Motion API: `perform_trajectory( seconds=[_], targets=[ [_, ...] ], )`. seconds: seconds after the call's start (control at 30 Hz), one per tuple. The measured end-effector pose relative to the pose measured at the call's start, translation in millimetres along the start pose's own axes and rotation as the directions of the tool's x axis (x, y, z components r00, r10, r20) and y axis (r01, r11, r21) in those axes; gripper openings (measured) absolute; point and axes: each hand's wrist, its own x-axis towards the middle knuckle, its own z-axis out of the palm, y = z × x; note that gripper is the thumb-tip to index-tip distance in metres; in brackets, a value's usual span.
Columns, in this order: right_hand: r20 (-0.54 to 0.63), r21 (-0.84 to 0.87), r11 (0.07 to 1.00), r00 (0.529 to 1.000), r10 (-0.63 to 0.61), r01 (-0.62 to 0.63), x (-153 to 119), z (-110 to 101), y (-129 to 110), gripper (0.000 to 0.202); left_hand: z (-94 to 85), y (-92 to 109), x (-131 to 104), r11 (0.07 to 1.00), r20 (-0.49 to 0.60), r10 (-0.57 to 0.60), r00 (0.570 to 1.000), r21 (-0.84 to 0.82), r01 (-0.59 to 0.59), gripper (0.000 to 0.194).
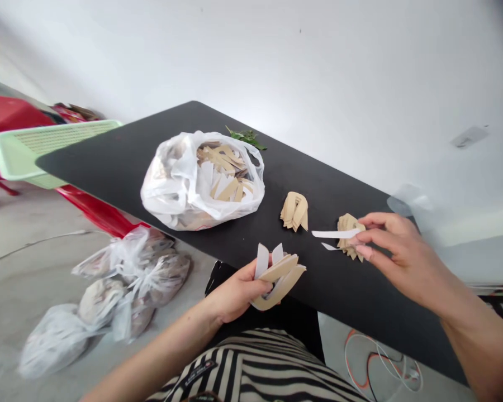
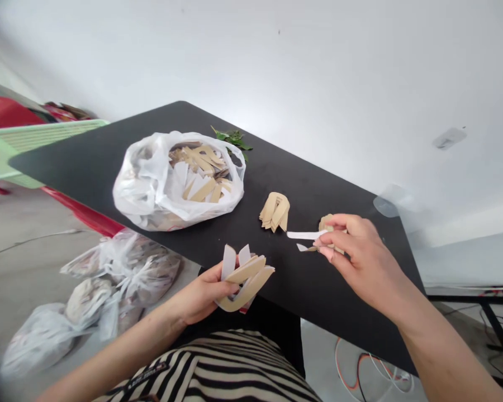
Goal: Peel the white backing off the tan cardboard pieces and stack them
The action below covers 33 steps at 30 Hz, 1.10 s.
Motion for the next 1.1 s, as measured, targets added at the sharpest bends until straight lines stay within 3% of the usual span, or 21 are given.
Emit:
perform_trajectory(
  seconds=[0.1, 0.17, 0.27, 0.4, 0.53, 0.67, 0.83, 1.1],
  targets=[
    [0.081, 0.094, 0.995, 0.996, -0.044, 0.036, 24, 3, 5, 0.022, -3.3, 0, -1, 1.0, 0.003, 0.012, 1.0, -0.02, -0.012, 0.059],
    [0.211, 0.246, 0.968, 0.977, -0.003, -0.051, 49, 13, 13, 0.024, -5.8, 0, -1, 1.0, 0.01, 0.007, 1.0, -0.028, -0.007, 0.059],
    [0.361, 0.46, 0.849, 0.929, 0.086, -0.258, 94, 41, 29, 0.033, -8.4, 1, 1, 0.998, 0.019, 0.006, 1.0, -0.057, -0.005, 0.056],
    [0.483, 0.668, 0.614, 0.873, 0.07, -0.419, 149, 82, 49, 0.044, -9.2, 6, 5, 0.995, -0.006, -0.02, 1.0, -0.1, 0.019, 0.054],
    [0.558, 0.682, 0.548, 0.829, 0.04, -0.485, 186, 112, 65, 0.042, -10.9, 12, 9, 0.991, -0.046, -0.028, 0.999, -0.128, 0.022, 0.055],
    [0.512, 0.648, 0.625, 0.856, 0.065, -0.435, 201, 138, 79, 0.035, -13.4, 14, 13, 0.991, -0.09, -0.035, 0.995, -0.132, 0.023, 0.05],
    [0.404, 0.626, 0.684, 0.906, 0.125, -0.374, 200, 161, 92, 0.031, -13.9, 14, 16, 0.992, -0.104, -0.062, 0.993, -0.118, 0.049, 0.051],
    [0.205, 0.514, 0.784, 0.937, 0.283, -0.349, 180, 154, 90, 0.03, -6.2, 28, 17, 0.996, -0.094, -0.066, 0.993, -0.064, 0.06, 0.05]
  ],
)
